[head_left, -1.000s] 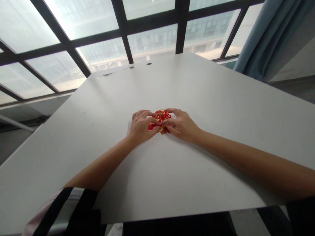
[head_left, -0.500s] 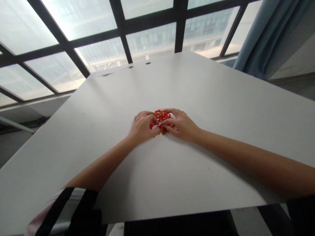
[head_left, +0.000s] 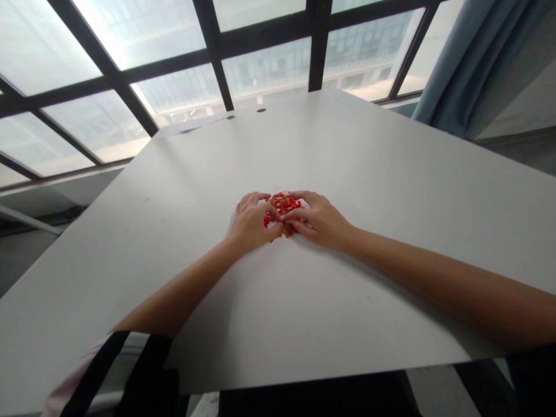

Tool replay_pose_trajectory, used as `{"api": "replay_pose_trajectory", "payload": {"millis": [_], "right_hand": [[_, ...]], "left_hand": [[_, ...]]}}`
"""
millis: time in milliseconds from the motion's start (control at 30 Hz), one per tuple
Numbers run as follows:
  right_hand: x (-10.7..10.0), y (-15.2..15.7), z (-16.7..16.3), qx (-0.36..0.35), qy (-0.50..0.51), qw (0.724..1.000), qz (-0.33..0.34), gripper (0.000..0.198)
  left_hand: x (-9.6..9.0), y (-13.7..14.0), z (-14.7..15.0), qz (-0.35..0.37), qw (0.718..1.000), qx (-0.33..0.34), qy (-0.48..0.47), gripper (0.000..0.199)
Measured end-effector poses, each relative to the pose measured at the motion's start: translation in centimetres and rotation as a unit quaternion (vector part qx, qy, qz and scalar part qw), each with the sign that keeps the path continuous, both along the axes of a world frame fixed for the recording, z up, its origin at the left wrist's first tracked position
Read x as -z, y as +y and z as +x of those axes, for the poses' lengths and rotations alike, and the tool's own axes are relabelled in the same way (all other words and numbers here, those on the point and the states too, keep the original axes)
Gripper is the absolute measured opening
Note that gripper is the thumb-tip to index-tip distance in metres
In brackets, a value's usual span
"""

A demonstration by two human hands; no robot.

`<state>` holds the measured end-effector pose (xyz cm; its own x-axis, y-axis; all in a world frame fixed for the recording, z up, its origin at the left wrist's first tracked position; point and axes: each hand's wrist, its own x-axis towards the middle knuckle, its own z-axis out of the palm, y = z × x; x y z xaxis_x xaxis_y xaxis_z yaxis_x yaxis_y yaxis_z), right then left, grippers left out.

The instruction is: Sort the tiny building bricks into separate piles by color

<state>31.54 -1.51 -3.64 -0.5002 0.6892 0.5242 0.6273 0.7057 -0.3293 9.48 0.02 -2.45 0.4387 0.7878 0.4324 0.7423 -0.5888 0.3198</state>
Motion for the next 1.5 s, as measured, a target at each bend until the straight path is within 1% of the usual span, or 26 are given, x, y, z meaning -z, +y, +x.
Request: {"api": "replay_pose_trajectory", "payload": {"millis": [167,367,567,800,1033,1300,1400,1500], "right_hand": [[0.0,-0.1,0.0,0.009,0.0,1.0,0.006,0.024],[0.2,-0.1,0.2,0.034,-0.002,0.999,0.012,0.024],[0.3,0.1,0.3,0.037,0.009,0.999,0.007,0.02],[0.3,0.0,0.3,0.036,0.016,0.999,0.01,0.017],[0.5,0.1,0.2,0.032,0.027,0.998,0.035,0.017],[0.4,-0.1,0.1,0.036,0.03,0.998,0.035,0.017],[0.4,-0.1,0.1,0.045,0.038,0.998,0.034,0.017],[0.5,-0.1,0.1,0.047,0.034,0.998,0.029,0.017]], "left_hand": [[0.2,0.2,-0.1,0.004,1.0,0.018,-0.006,0.007],[0.1,0.3,-0.1,0.02,0.999,0.03,-0.032,0.008],[0.0,0.1,0.0,0.04,0.997,0.042,-0.049,0.011],[0.1,0.1,0.0,0.038,0.996,0.05,-0.058,0.011],[0.3,0.1,0.0,0.036,0.997,0.037,-0.055,0.01],[0.3,0.2,-0.1,0.031,0.998,0.039,-0.046,0.009],[-0.1,0.7,-0.5,0.037,0.998,0.024,-0.049,0.008],[-0.6,1.9,-1.5,0.046,0.997,-0.013,-0.053,0.006]]}}
